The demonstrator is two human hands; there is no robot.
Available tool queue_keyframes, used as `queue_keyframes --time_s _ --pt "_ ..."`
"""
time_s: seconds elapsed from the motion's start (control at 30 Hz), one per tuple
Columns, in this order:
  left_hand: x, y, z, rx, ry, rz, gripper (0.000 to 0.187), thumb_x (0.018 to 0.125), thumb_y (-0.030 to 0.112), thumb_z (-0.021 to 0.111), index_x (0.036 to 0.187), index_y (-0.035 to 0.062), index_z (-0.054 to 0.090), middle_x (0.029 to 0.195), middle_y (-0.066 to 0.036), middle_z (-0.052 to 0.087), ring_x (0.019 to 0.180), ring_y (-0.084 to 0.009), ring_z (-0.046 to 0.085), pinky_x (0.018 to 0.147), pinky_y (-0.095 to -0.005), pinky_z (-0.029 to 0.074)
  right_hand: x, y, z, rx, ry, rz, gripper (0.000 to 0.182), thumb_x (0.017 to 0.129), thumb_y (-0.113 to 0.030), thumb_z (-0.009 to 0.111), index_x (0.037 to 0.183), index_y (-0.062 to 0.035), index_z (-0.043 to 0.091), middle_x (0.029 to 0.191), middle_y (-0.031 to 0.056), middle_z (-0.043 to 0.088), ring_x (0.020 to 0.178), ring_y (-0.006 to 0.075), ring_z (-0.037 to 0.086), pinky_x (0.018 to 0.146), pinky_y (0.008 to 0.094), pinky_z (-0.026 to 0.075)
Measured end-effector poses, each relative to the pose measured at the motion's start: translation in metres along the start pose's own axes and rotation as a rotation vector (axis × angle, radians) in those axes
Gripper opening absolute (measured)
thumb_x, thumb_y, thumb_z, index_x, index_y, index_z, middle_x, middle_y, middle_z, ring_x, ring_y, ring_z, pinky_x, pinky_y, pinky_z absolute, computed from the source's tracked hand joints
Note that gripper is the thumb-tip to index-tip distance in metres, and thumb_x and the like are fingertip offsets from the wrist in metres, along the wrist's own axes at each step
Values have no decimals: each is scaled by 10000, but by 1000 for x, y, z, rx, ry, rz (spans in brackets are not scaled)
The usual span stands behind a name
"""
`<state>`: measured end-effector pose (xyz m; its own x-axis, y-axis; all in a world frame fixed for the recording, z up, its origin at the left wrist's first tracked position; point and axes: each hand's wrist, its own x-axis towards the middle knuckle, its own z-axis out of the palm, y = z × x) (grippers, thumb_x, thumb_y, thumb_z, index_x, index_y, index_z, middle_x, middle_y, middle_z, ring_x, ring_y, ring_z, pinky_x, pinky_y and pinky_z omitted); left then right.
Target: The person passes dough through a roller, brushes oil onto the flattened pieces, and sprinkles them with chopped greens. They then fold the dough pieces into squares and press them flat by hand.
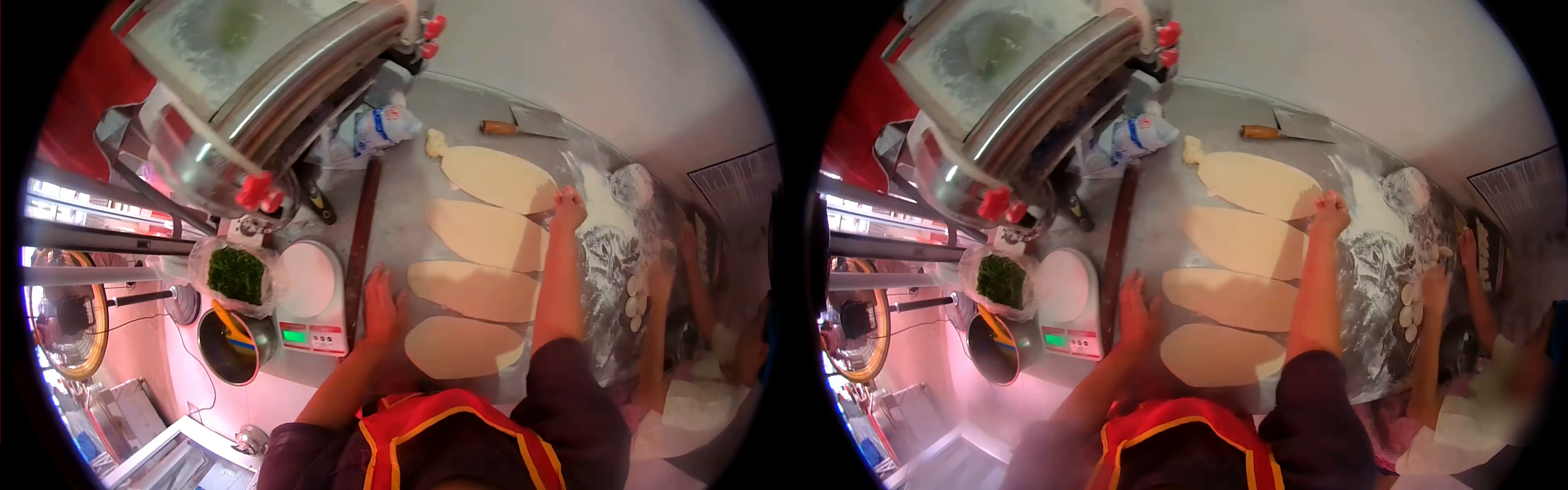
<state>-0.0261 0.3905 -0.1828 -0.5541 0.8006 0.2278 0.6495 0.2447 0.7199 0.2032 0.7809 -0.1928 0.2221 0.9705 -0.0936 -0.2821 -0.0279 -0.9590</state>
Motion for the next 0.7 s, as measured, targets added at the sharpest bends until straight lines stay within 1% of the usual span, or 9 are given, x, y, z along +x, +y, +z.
queue_keyframes --time_s 0.1,0.17,0.37,0.4,0.5,0.6,0.63,0.67,0.7 --pt "5 3 -2 52 -66 31 505 805 91 634 1238 -56 421 1347 -262 407 1219 -435 398 1040 -487 314 -21 21 20 51 -44 22 76 889 -10 575 936 42 603 794 63 592 662 128 588 603 217 524" --pt "6 4 0 90 -78 37 497 808 88 630 1236 -58 423 1342 -260 411 1213 -436 403 1040 -491 317 -62 -17 68 80 -65 251 88 907 -19 528 915 40 592 789 50 582 672 119 578 609 205 515" --pt "6 2 4 135 -60 56 459 815 78 615 1219 -54 444 1315 -253 447 1203 -434 418 1044 -487 312 -13 -3 26 179 157 163 134 914 -12 483 790 21 520 686 44 508 563 100 453 473 208 373" --pt "7 3 4 129 -61 49 454 816 77 614 1217 -54 446 1310 -252 452 1202 -433 420 1043 -487 312 -8 23 26 435 -198 169 40 880 49 495 879 76 524 734 92 539 588 136 498 544 238 440" --pt "8 3 5 124 -48 73 450 818 77 614 1215 -54 448 1301 -249 462 1200 -429 426 1041 -487 315 -73 -13 104 180 -122 331 182 831 156 447 1006 164 496 752 95 498 570 167 462 561 325 434" --pt "7 3 3 122 -47 75 447 821 76 613 1216 -53 447 1293 -248 469 1198 -428 430 1038 -489 318 -41 28 83 428 -303 240 134 829 137 481 953 156 528 740 111 520 560 168 465 556 312 436" --pt "8 4 2 115 -50 72 445 822 75 612 1216 -52 447 1290 -248 470 1198 -428 431 1037 -490 319 -24 35 61 744 -489 222 86 825 110 525 895 149 558 731 137 548 550 182 483 548 303 452" --pt "10 6 2 125 -48 77 441 824 62 608 1217 -51 442 1287 -250 472 1196 -427 433 1027 -486 324 -39 2 58 257 -78 160 59 827 87 548 848 135 574 711 140 557 550 195 503 541 324 473" --pt "12 9 1 134 -46 81 438 826 49 605 1218 -50 437 1283 -251 473 1195 -426 435 1018 -483 330 -40 -8 33 160 -99 148 158 836 -37 666 949 60 612 788 98 631 679 164 606 588 258 530"
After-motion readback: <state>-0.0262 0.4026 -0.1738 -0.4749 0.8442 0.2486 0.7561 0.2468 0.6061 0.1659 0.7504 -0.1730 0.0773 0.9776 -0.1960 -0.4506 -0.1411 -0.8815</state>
